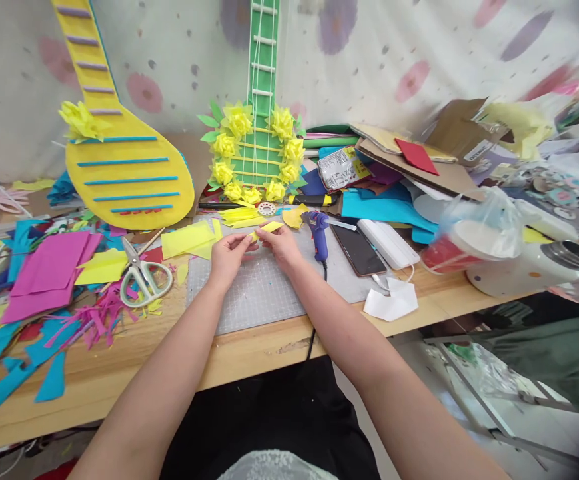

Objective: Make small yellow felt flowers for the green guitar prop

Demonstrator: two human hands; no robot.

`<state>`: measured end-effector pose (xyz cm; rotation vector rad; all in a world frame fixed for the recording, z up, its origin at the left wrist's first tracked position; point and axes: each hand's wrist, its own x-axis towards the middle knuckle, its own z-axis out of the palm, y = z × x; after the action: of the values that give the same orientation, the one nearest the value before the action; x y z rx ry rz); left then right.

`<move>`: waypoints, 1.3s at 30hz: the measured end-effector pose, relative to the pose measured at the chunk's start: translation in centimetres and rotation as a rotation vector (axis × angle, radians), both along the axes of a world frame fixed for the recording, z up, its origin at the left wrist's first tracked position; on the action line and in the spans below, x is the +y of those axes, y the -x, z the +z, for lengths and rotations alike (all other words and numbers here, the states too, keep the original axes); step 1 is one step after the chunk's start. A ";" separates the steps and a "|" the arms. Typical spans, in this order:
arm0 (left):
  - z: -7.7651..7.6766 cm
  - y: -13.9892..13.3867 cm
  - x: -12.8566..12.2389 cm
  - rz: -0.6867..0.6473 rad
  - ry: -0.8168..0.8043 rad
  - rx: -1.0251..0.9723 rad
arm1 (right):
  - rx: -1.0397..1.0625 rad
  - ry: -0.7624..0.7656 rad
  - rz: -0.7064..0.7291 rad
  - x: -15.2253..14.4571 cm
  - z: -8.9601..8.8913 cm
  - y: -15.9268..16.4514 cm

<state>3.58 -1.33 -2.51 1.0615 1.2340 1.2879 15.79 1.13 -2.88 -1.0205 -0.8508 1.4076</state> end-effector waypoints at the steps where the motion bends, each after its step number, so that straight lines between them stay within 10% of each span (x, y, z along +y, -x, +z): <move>1: 0.0 0.0 0.0 0.000 0.003 -0.007 | 0.011 0.008 -0.006 0.0 0.0 0.0; 39: 0.5 0.0 0.4 0.094 0.013 -0.029 | 0.056 0.009 -0.058 -0.4 0.0 1.7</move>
<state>3.55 -0.96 -2.04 0.9822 1.2821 1.3599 14.07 0.68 -2.86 -1.0006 -0.7689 1.3850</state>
